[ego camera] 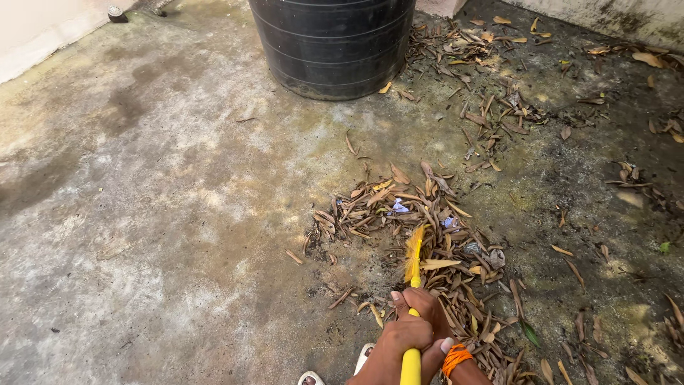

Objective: The person uses a small yellow rake to gather dry leaves and small pieces of paper into a pile on a concrete outdoor surface near a tree.

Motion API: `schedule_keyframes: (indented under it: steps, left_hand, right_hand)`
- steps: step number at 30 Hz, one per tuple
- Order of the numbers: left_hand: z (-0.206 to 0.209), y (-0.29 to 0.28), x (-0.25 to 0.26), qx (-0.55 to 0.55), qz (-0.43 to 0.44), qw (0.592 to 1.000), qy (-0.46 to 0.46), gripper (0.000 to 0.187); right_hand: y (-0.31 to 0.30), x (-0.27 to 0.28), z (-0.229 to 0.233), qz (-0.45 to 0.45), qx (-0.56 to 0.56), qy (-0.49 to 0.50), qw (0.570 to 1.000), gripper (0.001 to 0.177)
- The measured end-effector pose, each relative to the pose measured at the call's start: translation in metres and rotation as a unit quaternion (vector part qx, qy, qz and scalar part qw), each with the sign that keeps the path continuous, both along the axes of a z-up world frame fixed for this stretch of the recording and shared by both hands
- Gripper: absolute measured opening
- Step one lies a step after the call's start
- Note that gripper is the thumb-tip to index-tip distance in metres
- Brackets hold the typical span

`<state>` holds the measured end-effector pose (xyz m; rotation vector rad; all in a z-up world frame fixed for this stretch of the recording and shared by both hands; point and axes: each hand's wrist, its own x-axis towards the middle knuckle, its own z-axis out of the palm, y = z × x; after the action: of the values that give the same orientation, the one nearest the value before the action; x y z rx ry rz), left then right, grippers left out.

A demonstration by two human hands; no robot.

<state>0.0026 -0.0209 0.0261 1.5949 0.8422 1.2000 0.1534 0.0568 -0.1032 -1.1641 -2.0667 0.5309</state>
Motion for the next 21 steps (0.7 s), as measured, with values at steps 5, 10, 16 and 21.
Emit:
schedule_keyframes:
  steps: [5, 10, 16, 21]
  left_hand:
    - [0.021, -0.003, -0.012, 0.036, 0.024, 0.999, 0.006, 0.044]
    - [0.012, -0.012, -0.035, 0.047, 0.047, 0.997, 0.034, 0.044]
    - [-0.018, -0.012, -0.034, 0.072, 0.049, 0.994, 0.072, 0.043]
    - [-0.031, -0.008, -0.048, 0.010, 0.042, 0.998, 0.043, 0.041]
  right_hand:
    - [-0.004, -0.024, 0.026, -0.006, 0.077, 0.057, 0.995, 0.040]
    - [-0.003, -0.058, 0.009, 0.027, 0.085, 0.086, 0.992, 0.042]
    - [-0.009, -0.076, -0.024, 0.059, -0.006, 0.086, 0.995, 0.040]
    - [-0.009, -0.058, -0.034, 0.046, -0.046, 0.042, 0.997, 0.038]
